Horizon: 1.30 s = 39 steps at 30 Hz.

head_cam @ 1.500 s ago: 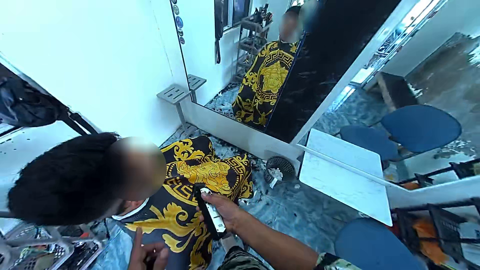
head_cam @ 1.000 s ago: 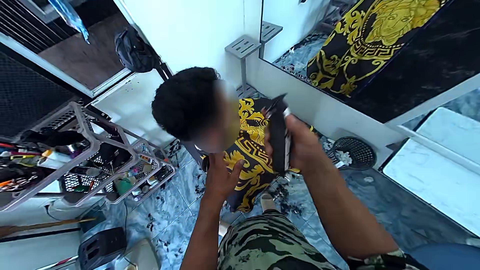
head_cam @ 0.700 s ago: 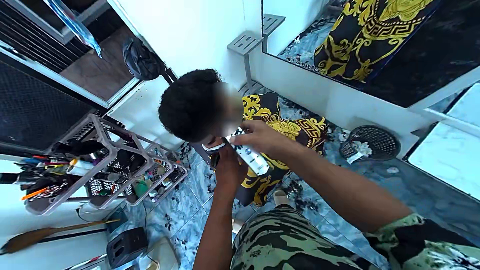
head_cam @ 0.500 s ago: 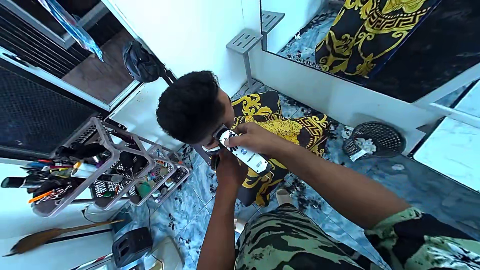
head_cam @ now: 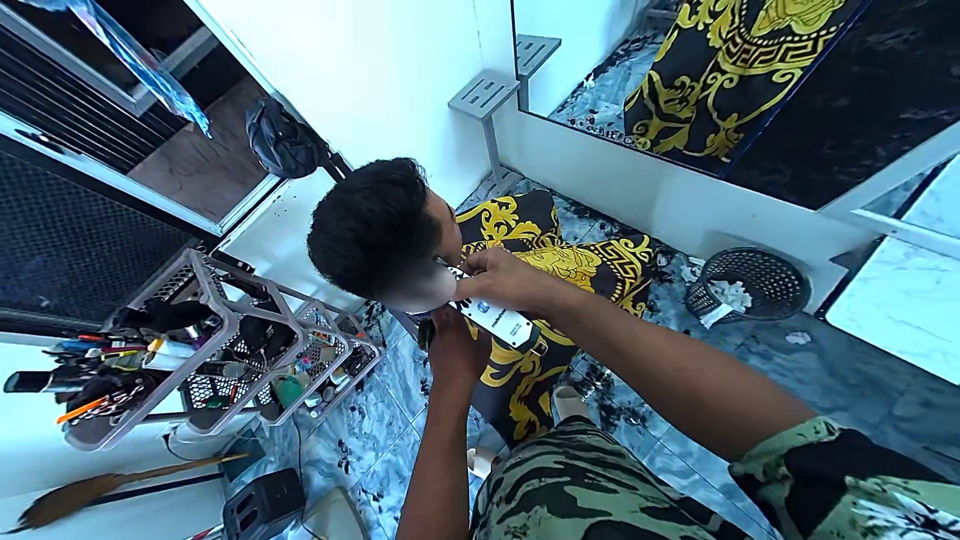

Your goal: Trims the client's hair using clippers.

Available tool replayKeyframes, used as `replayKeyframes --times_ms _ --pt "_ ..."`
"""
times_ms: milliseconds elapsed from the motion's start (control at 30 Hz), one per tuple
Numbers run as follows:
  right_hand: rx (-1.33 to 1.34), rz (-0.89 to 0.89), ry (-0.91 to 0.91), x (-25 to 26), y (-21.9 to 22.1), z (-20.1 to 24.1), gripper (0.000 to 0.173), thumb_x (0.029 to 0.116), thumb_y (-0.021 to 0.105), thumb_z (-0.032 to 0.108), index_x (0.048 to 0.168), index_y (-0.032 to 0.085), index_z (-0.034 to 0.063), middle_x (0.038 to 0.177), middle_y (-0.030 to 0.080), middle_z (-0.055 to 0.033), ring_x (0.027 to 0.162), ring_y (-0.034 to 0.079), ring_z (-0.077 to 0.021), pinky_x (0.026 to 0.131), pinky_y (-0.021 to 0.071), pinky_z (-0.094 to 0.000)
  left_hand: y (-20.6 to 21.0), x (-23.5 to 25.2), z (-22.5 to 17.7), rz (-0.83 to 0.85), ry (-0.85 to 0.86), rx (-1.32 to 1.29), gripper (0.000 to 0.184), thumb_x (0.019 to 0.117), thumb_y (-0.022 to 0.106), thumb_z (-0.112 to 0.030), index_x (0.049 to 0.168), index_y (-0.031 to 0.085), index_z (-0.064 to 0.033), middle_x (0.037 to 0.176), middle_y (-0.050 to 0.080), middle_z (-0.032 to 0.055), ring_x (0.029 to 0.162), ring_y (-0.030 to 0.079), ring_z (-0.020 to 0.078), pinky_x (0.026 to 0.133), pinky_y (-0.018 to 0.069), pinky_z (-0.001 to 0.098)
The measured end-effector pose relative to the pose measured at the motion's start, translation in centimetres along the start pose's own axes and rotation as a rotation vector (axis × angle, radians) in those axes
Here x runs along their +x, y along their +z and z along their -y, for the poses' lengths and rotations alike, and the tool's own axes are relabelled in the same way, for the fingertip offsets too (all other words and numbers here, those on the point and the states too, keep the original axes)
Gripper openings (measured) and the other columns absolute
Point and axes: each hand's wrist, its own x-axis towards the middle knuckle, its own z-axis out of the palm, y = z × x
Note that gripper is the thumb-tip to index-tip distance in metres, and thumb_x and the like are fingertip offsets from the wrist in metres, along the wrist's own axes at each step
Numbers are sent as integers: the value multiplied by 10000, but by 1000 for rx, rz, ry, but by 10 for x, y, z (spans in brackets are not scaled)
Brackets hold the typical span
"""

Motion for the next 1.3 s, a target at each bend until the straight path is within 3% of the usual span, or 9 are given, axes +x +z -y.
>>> replayKeyframes --times_ms 267,400,533,700,800,967,1100,1200,1300 --pt "-3 10 -5 3 -1 0 301 926 758 265 993 671 -15 778 686 -149 608 677 -221 569 606 -378 1 -1 1 6 4 -16 634 941 651 -393 1449 501 -44 1478 470 210 1074 683 322 886 585 482" --pt "73 45 -51 4 -3 4 328 929 747 248 1097 672 -23 846 706 -168 630 692 -232 576 619 -382 3 0 1 -13 13 -32 656 941 643 -398 1470 471 -50 1460 485 204 1038 693 313 866 590 479" --pt "-17 8 8 3 -3 3 310 922 763 266 1023 678 -15 801 698 -157 612 685 -225 566 609 -380 2 -1 2 -17 18 -30 650 936 652 -415 1454 488 -58 1438 499 201 1042 692 307 867 591 477" --pt "80 70 -65 6 -7 8 306 942 734 238 1068 657 -30 826 695 -175 613 688 -239 555 617 -390 1 0 1 -3 6 -39 723 952 644 -467 1517 423 -74 1441 495 195 1044 689 306 879 586 482" --pt "-79 20 -11 7 -8 6 306 911 770 286 984 691 -1 807 705 -134 659 690 -205 614 601 -369 1 -1 3 -14 22 -35 704 952 641 -458 1512 442 -80 1425 511 200 1050 687 315 873 588 489" --pt "29 42 -77 4 -6 12 313 926 745 251 1073 672 -16 844 710 -157 660 699 -219 599 617 -375 5 -1 5 -48 47 -61 744 952 642 -450 1542 401 -65 1427 509 218 1020 695 316 861 590 496" --pt "-154 -5 -29 7 -9 8 320 891 791 287 970 673 0 800 694 -128 670 687 -205 626 596 -377 4 0 5 -45 36 -40 708 944 653 -445 1511 443 -78 1397 525 207 1039 685 317 864 588 486" --pt "-85 31 -93 6 -8 14 312 903 778 274 1018 673 4 824 702 -129 690 693 -197 639 604 -361 6 2 5 -55 38 -51 722 946 647 -459 1522 431 -81 1390 530 210 1040 686 318 863 590 489" --pt "-216 20 -81 6 -9 17 305 906 782 268 1020 680 5 799 699 -119 666 688 -189 629 599 -371 5 2 4 -52 39 -45 708 943 651 -441 1506 448 -63 1385 535 213 1047 683 321 871 584 489"
